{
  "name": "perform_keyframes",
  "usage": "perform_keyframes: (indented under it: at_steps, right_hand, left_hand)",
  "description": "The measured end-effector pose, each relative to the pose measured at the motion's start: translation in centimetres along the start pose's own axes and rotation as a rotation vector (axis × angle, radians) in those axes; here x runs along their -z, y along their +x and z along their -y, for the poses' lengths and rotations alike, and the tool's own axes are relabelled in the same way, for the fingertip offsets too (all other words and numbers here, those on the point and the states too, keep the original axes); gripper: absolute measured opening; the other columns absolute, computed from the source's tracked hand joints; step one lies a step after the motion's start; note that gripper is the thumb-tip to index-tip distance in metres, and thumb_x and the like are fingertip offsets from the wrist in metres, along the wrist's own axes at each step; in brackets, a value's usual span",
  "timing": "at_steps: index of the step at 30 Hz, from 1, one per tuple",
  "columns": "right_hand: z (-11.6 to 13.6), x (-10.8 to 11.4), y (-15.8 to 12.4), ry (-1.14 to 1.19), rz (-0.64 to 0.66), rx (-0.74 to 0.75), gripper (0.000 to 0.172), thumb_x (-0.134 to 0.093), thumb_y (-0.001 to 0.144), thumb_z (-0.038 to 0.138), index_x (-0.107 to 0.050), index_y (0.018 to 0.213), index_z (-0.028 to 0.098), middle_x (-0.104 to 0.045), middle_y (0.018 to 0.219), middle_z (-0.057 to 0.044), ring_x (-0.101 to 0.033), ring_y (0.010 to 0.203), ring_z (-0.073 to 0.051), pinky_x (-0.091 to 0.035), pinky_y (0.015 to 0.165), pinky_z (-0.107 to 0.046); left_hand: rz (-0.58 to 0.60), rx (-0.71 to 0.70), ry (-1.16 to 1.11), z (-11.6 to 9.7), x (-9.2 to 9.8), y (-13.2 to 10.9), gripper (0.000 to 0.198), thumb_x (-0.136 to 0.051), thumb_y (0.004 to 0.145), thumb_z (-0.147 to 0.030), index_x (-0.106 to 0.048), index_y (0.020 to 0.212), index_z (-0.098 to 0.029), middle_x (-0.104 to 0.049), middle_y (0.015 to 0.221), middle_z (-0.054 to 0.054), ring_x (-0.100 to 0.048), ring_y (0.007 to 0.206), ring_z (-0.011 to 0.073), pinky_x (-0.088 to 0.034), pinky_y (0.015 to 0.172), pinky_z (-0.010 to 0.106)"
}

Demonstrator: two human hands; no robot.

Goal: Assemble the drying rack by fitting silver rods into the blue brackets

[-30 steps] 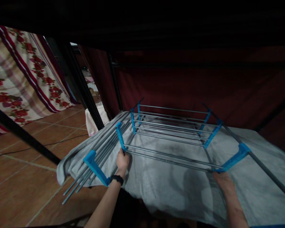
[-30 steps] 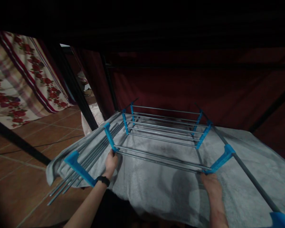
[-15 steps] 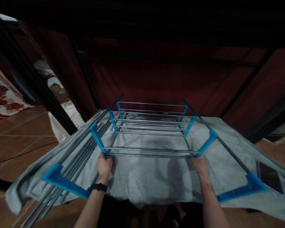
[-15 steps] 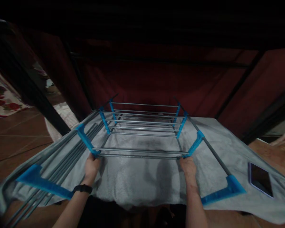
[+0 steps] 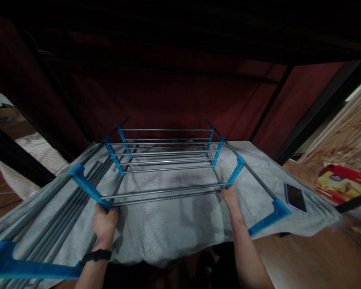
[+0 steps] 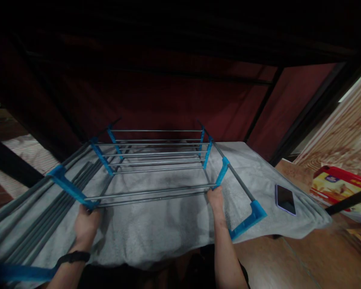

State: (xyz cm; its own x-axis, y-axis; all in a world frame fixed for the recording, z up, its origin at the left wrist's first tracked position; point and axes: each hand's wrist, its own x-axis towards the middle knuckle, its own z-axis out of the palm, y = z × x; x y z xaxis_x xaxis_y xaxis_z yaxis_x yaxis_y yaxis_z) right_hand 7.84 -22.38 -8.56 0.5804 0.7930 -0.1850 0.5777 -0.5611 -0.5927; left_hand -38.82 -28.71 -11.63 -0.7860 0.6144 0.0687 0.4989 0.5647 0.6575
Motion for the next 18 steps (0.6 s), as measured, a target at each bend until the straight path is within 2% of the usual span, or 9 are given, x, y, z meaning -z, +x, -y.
perform_keyframes:
  at_steps: [7,13,15,18]
  right_hand:
    - [0.2,0.1,-0.3,0.015,0.008,-0.016,0.041,-0.046,0.086,0.027,-0.047,0.121,0.006,-0.068,0.108,-0.022,-0.065,0.105,-0.029,-0.048,0.085,-0.033]
    - [0.1,0.6,-0.7,0.034,0.013,0.002,0.041,-0.044,0.088,0.033,-0.049,0.121,0.009,-0.068,0.11,-0.021,-0.064,0.108,-0.028,-0.048,0.086,-0.033]
    - [0.0,0.8,-0.8,0.044,0.012,0.018,0.041,-0.044,0.088,0.035,-0.051,0.119,0.01,-0.068,0.109,-0.019,-0.064,0.108,-0.027,-0.048,0.087,-0.032]
    - [-0.1,0.9,-1.0,0.068,-0.005,0.05,0.04,-0.045,0.086,0.035,-0.052,0.117,0.011,-0.067,0.111,-0.018,-0.063,0.11,-0.027,-0.047,0.091,-0.033]
  left_hand:
    - [0.05,-0.022,0.042,-0.6,0.6,-0.9,0.048,-0.051,0.08,-0.03,-0.048,0.125,-0.015,-0.065,0.095,0.015,-0.064,0.093,0.0358,-0.051,0.077,0.046]
    - [0.035,-0.045,-0.11,-0.9,1.0,-1.3,0.051,-0.055,0.078,-0.03,-0.047,0.126,-0.014,-0.063,0.099,0.014,-0.062,0.1,0.0347,-0.05,0.086,0.047]
    - [-0.003,-0.028,-0.152,-1.0,1.2,-1.7,0.056,-0.058,0.074,-0.027,-0.046,0.127,-0.013,-0.061,0.108,0.016,-0.059,0.108,0.0354,-0.049,0.091,0.048]
    - [-0.145,-0.027,-0.158,-1.2,1.4,-3.8,0.059,-0.057,0.073,-0.024,-0.046,0.13,-0.015,-0.052,0.125,0.017,-0.05,0.121,0.0356,-0.042,0.102,0.052]
